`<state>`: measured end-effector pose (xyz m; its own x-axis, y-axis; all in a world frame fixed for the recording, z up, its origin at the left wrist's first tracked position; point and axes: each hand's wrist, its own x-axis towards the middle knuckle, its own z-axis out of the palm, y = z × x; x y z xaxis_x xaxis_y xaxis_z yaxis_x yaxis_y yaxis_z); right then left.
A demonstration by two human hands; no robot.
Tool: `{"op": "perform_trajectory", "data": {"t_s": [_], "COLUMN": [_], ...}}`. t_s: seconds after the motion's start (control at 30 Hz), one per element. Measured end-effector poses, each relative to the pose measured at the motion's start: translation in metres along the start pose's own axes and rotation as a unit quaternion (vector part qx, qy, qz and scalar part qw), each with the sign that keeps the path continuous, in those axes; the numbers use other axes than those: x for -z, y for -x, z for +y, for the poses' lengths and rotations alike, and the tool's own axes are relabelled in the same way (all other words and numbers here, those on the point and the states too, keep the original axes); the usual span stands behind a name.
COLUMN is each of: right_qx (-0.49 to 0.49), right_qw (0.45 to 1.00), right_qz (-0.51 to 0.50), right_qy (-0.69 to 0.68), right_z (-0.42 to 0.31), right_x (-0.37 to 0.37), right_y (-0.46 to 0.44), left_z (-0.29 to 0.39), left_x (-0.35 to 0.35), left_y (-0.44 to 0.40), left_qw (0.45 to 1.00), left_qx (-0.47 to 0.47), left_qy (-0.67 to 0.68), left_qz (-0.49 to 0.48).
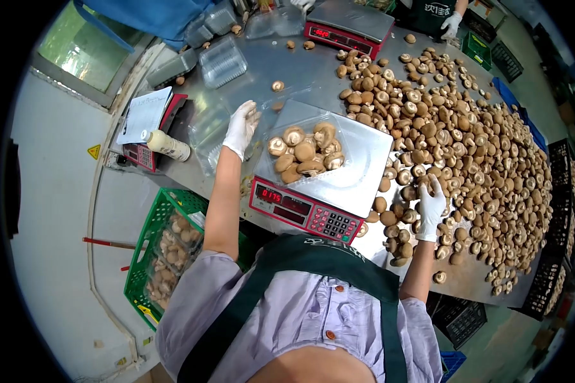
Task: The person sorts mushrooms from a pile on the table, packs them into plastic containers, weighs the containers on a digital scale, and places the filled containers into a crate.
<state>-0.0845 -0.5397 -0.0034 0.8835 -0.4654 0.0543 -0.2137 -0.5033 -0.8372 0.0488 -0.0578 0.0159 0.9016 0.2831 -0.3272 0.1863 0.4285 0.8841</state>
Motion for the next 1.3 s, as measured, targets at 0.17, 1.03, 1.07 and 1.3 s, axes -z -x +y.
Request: {"op": "perform_trajectory", "data": {"t_s": [0.17, 1.03, 1.07, 1.3], "right_qx": [0.028, -0.004, 0.024, 0.173], "right_qw": [0.992, 0.881, 0.888, 0.9], "right_qz": [-0.078, -0.45, -0.437, -0.387], "right_qy": [-0.097, -0.146, -0.143, -0.098], "right_z": [-0.056, -0.115, -0.103, -0.122], "right_x": [-0.008, -0.085, -0.089, -0.081], "right_y": [0.004, 0.034, 0.035, 0.078], "left_z": [0.025, -0.056, -0.063, -0.058], "left_x": [-0.015, 0.005, 0.01, 0.042], "left_y": [0.021, 0.196, 0.193, 0.224], "left_qw": [0.984, 0.997, 0.996, 0.968], "left_qx": [-0.068, -0.01, -0.028, -0.184], "left_qy": [0.123, -0.025, -0.022, -0.162], "left_qz": [-0.111, -0.075, -0.08, -0.059]}}
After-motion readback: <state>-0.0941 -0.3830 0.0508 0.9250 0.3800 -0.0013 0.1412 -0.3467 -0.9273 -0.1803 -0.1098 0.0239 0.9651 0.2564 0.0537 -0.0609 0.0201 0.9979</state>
